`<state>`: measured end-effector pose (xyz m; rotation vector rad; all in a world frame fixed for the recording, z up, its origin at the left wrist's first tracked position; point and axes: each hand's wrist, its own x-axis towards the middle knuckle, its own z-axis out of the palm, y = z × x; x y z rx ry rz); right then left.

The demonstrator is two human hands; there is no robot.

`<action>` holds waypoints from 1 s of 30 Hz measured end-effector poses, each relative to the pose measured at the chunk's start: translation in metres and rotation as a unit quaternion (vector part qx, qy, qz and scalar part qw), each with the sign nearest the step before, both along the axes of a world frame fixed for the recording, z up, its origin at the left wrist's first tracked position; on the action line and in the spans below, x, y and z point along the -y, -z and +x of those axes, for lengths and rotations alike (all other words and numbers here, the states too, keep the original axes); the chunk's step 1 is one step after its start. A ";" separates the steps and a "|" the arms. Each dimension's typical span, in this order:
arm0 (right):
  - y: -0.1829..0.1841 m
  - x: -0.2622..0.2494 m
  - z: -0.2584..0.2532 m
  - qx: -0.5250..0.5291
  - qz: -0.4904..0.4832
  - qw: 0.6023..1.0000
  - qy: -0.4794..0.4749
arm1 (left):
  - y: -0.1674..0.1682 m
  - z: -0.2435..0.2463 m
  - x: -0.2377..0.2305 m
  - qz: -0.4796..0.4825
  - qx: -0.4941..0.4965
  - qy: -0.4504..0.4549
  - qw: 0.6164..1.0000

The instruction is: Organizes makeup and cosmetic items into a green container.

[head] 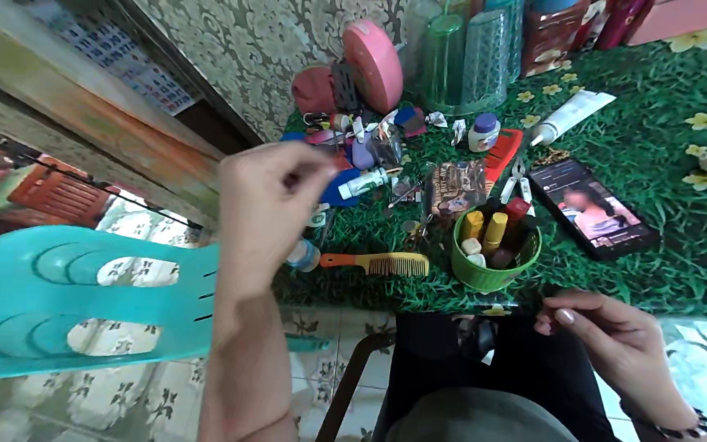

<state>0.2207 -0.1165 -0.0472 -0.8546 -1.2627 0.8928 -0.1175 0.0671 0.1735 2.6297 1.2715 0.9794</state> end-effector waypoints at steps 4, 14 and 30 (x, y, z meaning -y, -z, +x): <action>-0.001 0.000 -0.001 -0.002 -0.006 1.000 0.002 | 0.020 -0.045 -0.002 -0.045 0.040 -0.096 0.994; -0.003 0.001 -0.002 0.004 -0.017 1.000 0.010 | 0.072 -0.015 -0.019 -0.117 -0.003 -0.046 0.992; -0.001 0.000 -0.002 0.016 -0.012 1.000 0.014 | 0.128 0.028 -0.093 -0.166 -0.125 -0.101 0.973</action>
